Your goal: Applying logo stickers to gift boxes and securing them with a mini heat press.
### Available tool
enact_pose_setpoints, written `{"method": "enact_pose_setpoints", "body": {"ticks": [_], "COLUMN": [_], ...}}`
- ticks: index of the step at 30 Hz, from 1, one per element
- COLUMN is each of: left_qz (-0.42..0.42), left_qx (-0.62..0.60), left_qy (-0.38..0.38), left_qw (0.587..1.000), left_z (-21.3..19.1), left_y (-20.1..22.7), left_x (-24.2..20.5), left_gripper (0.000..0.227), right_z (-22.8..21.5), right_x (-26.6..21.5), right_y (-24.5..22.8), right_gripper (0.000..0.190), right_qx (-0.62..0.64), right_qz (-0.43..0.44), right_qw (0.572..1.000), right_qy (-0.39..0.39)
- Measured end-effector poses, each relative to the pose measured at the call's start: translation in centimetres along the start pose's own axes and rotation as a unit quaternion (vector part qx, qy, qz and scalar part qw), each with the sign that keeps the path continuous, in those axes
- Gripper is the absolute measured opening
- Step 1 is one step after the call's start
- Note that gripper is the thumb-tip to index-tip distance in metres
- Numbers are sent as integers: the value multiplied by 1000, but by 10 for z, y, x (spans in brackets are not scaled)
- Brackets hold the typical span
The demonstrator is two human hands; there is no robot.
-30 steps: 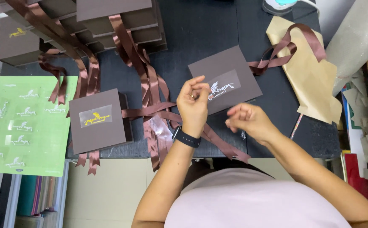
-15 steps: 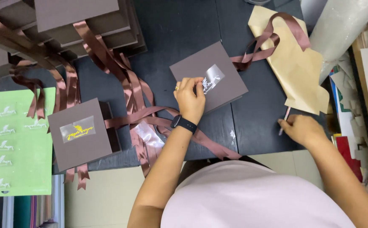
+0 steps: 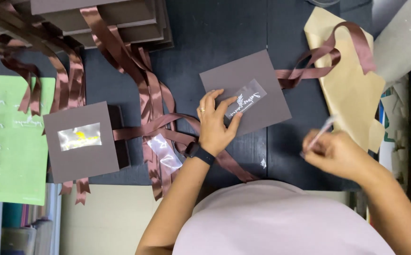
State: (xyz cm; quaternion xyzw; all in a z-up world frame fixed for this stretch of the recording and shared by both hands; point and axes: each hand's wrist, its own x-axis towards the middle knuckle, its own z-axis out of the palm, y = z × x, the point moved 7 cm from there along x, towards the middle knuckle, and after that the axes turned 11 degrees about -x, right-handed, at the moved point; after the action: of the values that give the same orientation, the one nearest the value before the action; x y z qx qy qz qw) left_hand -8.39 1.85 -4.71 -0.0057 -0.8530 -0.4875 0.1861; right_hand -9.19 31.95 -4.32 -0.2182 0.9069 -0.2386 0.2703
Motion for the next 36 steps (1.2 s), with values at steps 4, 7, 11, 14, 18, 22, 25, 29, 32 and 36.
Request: {"method": "enact_pose_setpoints", "body": {"ticks": [4,7,11,14,18,22,25,29,32,36], "left_qz": [-13,-10,-23,-27,-21,-21,-20,-17,-20,-21], "left_qx": [-5,-21,-60,-64,-62,-70,-71,-74,-74,-72], "left_qy": [11,5,-13,-12,-11,-11,-12,-7,-8,-12], "left_qw": [1000,1000,998,997,998,997,997,997,997,997], "left_z": [-1,-1,4,4,4,5,4,4,3,5], "left_y": [-2,-5,-13,-13,-15,-15,-15,-14,-14,-15], "left_x": [-2,-3,-4,-5,-5,-6,-4,-4,-4,-5], "left_gripper": [33,34,38,39,39,39,40,39,40,40], "right_z": [-8,-1,5,2,-2,-42,-39,-18,-2,3], "right_x": [67,110,141,146,139,127,137,141,148,147], "right_y": [-33,-51,-54,-60,-43,-70,-28,-23,-26,-59], "right_gripper": [9,12,13,15,26,78,41,4,39,33], "right_qx": [243,291,280,259,346,309,460,552,484,431], "right_qz": [-73,-91,-119,-157,-106,-163,-81,-191,-151,-106], "right_qw": [959,942,940,943,930,935,883,810,853,889], "right_qy": [127,136,153,134,64,66,49,55,125,108]}}
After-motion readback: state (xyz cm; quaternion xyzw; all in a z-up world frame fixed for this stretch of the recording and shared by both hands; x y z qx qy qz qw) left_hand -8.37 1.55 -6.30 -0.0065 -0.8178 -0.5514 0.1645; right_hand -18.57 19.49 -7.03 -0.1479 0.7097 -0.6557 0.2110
